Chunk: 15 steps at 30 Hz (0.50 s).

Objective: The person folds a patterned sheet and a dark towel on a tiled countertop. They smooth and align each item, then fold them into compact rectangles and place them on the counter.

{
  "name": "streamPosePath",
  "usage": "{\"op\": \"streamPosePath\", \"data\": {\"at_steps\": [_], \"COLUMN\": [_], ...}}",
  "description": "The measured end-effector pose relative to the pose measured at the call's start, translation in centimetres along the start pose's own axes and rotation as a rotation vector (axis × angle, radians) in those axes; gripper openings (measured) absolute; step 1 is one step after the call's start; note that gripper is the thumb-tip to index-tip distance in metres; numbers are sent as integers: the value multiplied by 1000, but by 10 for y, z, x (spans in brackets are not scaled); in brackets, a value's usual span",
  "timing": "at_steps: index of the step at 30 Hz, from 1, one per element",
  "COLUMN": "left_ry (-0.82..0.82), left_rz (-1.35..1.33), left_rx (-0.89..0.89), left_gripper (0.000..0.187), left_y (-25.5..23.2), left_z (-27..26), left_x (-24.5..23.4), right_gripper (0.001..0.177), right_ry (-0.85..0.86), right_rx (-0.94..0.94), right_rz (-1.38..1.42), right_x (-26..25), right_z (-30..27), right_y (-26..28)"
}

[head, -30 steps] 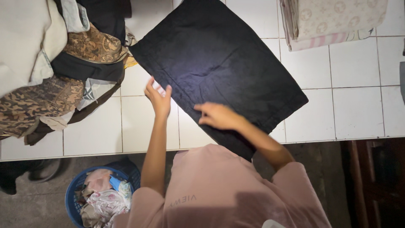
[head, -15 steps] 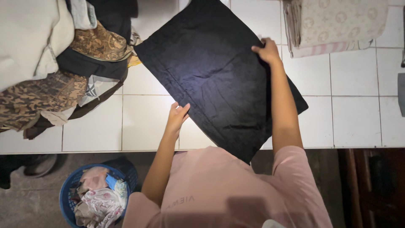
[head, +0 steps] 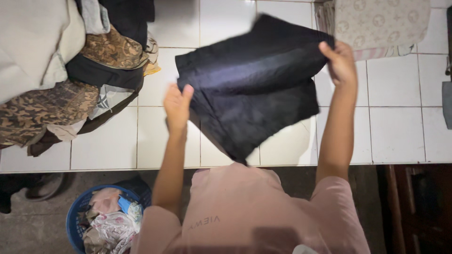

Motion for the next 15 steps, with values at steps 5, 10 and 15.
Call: {"op": "streamPosePath", "data": {"at_steps": [5, 10, 15], "left_ry": [0, 96, 197], "left_rz": [-62, 121, 689], "left_rx": [179, 371, 570], "left_gripper": [50, 39, 41], "left_y": [-104, -171, -183], "left_z": [18, 20, 46], "left_x": [-10, -23, -27], "right_gripper": [29, 48, 35], "right_ry": [-100, -82, 9], "right_rx": [-720, -592, -409], "right_rz": [-704, -123, -81], "right_x": [50, 59, 44], "right_z": [-83, -132, -123], "right_y": [112, 154, 138]}}
Point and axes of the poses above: each hand's wrist, its own z-axis towards the middle knuckle, its own x-axis out of the palm, y = z × x, the point moved 5 cm from there along z, towards the middle knuckle, and after that the axes turned 12 degrees about z, right-handed, at the moved point
